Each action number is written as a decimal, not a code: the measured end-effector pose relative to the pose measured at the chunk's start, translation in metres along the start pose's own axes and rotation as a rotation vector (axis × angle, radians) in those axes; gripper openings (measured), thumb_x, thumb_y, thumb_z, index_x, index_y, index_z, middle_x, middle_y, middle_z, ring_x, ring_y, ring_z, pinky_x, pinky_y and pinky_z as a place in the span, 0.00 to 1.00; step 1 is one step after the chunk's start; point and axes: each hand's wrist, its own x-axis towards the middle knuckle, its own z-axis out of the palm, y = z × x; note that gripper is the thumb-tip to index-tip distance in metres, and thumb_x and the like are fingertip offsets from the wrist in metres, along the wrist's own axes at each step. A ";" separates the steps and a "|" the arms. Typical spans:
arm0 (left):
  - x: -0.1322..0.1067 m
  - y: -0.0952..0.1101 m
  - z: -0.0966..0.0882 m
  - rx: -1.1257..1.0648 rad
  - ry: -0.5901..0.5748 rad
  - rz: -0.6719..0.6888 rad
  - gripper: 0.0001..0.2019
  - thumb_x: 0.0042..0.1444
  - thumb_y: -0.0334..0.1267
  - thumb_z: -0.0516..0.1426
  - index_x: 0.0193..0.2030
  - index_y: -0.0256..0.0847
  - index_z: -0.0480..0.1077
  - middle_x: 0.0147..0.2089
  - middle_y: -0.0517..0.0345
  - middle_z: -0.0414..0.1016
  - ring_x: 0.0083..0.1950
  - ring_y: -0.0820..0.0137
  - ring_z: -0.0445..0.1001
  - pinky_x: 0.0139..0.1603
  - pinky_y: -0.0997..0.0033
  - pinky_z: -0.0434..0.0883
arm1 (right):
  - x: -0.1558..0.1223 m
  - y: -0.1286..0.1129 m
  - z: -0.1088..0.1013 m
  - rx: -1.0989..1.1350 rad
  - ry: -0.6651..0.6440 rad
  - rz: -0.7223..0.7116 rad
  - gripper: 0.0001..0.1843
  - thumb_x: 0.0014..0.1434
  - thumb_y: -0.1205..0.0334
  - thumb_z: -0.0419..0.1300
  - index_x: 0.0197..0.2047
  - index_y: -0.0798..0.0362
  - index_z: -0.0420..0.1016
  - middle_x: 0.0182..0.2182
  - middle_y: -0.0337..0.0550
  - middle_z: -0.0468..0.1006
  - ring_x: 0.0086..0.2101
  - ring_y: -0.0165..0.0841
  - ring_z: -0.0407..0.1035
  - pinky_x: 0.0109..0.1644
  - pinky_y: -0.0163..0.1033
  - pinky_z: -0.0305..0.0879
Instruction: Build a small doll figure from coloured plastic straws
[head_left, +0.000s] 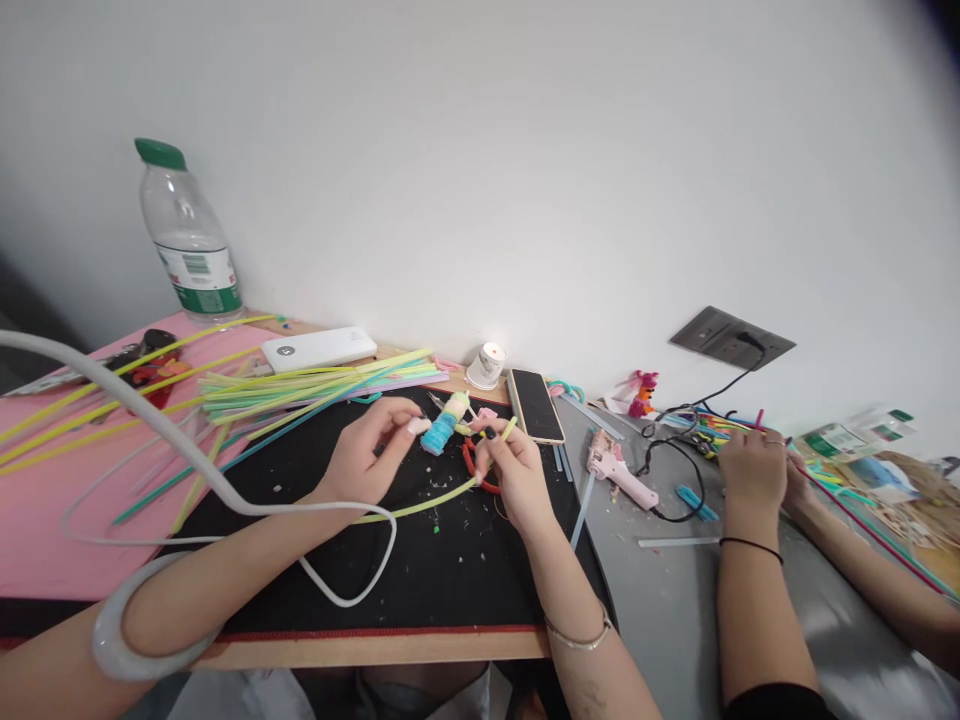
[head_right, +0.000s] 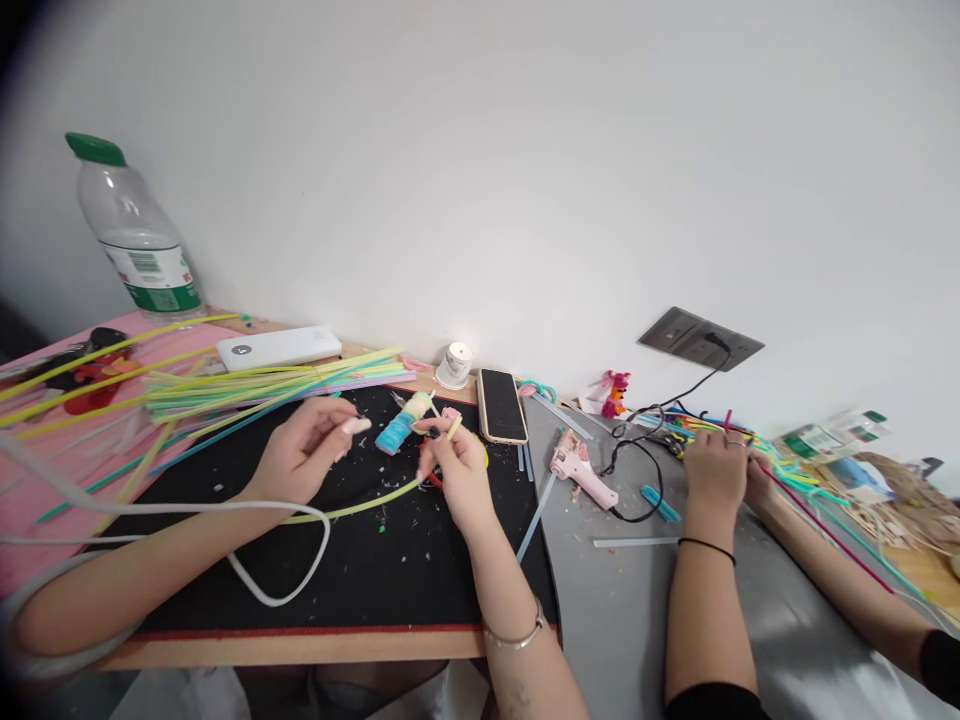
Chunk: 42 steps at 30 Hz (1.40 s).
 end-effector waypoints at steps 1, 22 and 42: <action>0.002 -0.003 -0.001 -0.024 0.051 -0.034 0.07 0.61 0.38 0.51 0.45 0.40 0.64 0.30 0.61 0.66 0.27 0.75 0.66 0.30 0.74 0.66 | 0.001 0.001 -0.001 0.014 0.062 -0.012 0.13 0.62 0.53 0.54 0.41 0.54 0.73 0.14 0.31 0.63 0.18 0.26 0.56 0.27 0.33 0.57; 0.014 -0.013 0.003 -0.387 -0.089 -0.559 0.21 0.50 0.49 0.61 0.46 0.36 0.74 0.34 0.52 0.80 0.32 0.66 0.79 0.35 0.66 0.76 | 0.007 0.007 -0.004 0.185 0.203 0.122 0.16 0.56 0.48 0.60 0.35 0.54 0.75 0.22 0.32 0.54 0.19 0.21 0.45 0.17 0.27 0.44; 0.019 -0.025 0.002 -0.195 -0.038 -0.371 0.15 0.58 0.51 0.52 0.32 0.40 0.63 0.22 0.65 0.68 0.19 0.75 0.66 0.24 0.74 0.64 | 0.018 0.010 0.030 -1.350 0.110 -0.042 0.14 0.60 0.55 0.54 0.48 0.51 0.68 0.28 0.41 0.75 0.27 0.33 0.68 0.28 0.33 0.52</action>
